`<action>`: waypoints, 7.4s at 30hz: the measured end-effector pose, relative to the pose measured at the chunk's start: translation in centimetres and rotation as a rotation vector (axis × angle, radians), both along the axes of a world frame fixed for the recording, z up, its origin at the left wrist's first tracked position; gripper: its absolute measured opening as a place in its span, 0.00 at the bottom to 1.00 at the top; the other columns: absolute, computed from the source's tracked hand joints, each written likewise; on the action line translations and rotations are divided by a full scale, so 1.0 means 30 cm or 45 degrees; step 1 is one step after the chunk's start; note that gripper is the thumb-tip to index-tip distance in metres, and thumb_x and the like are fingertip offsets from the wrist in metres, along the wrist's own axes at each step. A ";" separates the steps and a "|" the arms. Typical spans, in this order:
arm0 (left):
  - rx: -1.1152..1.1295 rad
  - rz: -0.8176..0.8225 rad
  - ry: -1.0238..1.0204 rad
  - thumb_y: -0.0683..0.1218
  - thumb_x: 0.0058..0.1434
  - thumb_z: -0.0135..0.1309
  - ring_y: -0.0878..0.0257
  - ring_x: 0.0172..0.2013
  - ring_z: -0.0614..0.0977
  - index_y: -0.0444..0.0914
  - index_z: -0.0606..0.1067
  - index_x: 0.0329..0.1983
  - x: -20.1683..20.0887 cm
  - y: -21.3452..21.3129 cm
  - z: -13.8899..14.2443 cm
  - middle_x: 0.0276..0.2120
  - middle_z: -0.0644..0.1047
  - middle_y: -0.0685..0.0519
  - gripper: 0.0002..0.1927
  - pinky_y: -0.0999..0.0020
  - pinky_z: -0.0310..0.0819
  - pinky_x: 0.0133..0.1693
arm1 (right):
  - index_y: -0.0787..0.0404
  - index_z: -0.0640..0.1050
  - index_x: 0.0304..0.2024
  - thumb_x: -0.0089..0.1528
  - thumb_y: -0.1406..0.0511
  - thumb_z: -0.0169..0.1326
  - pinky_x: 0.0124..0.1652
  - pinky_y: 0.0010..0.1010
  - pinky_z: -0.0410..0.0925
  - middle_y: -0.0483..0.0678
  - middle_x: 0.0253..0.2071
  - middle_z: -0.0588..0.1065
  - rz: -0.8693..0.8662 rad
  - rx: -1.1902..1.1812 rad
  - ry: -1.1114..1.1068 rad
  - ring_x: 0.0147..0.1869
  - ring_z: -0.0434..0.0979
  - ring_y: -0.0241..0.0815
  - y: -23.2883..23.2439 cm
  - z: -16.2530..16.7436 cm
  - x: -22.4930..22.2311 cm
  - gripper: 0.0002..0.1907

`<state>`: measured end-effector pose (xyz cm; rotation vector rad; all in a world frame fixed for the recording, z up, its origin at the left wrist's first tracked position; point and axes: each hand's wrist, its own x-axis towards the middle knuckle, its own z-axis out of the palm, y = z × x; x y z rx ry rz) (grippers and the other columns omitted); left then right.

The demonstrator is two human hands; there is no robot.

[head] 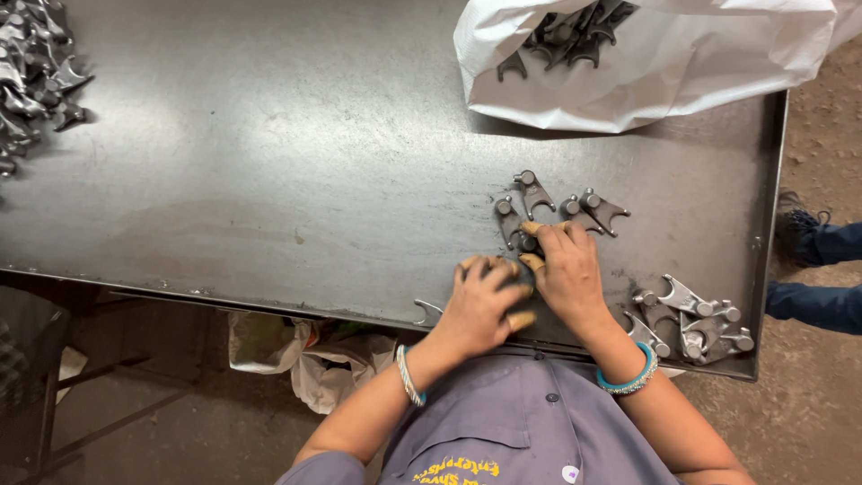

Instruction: The person stands at a metal workbench handling small metal fork-shaped castings, picking them up one at a time, turning and rubbing them with their fingers, and placing them in a pile on the bench. They occasionally toss castings into a white bag on the table and gather pieces from the pile to rework them.

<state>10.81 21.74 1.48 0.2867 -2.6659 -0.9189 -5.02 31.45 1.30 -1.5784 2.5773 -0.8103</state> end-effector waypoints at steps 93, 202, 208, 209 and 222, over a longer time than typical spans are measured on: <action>1.552 0.482 -0.083 0.42 0.61 0.53 0.72 0.28 0.72 0.33 0.73 0.66 -0.187 -0.177 -0.135 0.32 0.80 0.54 0.27 0.76 0.64 0.25 | 0.62 0.78 0.47 0.48 0.68 0.71 0.45 0.37 0.70 0.49 0.40 0.77 -0.183 0.011 -0.503 0.46 0.74 0.48 0.253 0.026 -0.044 0.25; 0.775 1.942 0.835 0.40 0.58 0.67 0.70 0.25 0.79 0.34 0.77 0.37 0.962 -0.415 -0.028 0.29 0.81 0.54 0.09 0.75 0.70 0.25 | 0.63 0.77 0.57 0.62 0.65 0.66 0.58 0.42 0.67 0.55 0.51 0.74 0.177 0.116 -0.015 0.55 0.72 0.55 0.081 -0.222 -0.046 0.22; 0.529 2.710 0.473 0.42 0.49 0.73 0.68 0.25 0.79 0.36 0.77 0.28 1.287 -0.300 -0.310 0.25 0.81 0.54 0.14 0.71 0.75 0.28 | 0.67 0.81 0.46 0.73 0.56 0.52 0.40 0.38 0.69 0.57 0.36 0.79 0.019 0.370 0.221 0.36 0.77 0.52 0.186 -0.533 -0.227 0.19; 0.637 2.849 0.475 0.41 0.47 0.74 0.68 0.25 0.80 0.36 0.77 0.28 1.307 -0.278 -0.355 0.25 0.81 0.54 0.14 0.69 0.75 0.28 | 0.67 0.82 0.43 0.73 0.55 0.51 0.35 0.37 0.68 0.57 0.32 0.79 -0.021 0.440 0.356 0.32 0.77 0.51 0.189 -0.559 -0.242 0.21; 0.635 2.836 0.880 0.40 0.56 0.61 0.64 0.19 0.75 0.32 0.72 0.45 1.206 -0.357 -0.371 0.30 0.77 0.48 0.16 0.64 0.71 0.17 | 0.64 0.79 0.42 0.58 0.69 0.74 0.51 0.36 0.71 0.49 0.41 0.78 0.000 -0.023 -0.229 0.47 0.78 0.45 -0.003 -0.013 -0.028 0.16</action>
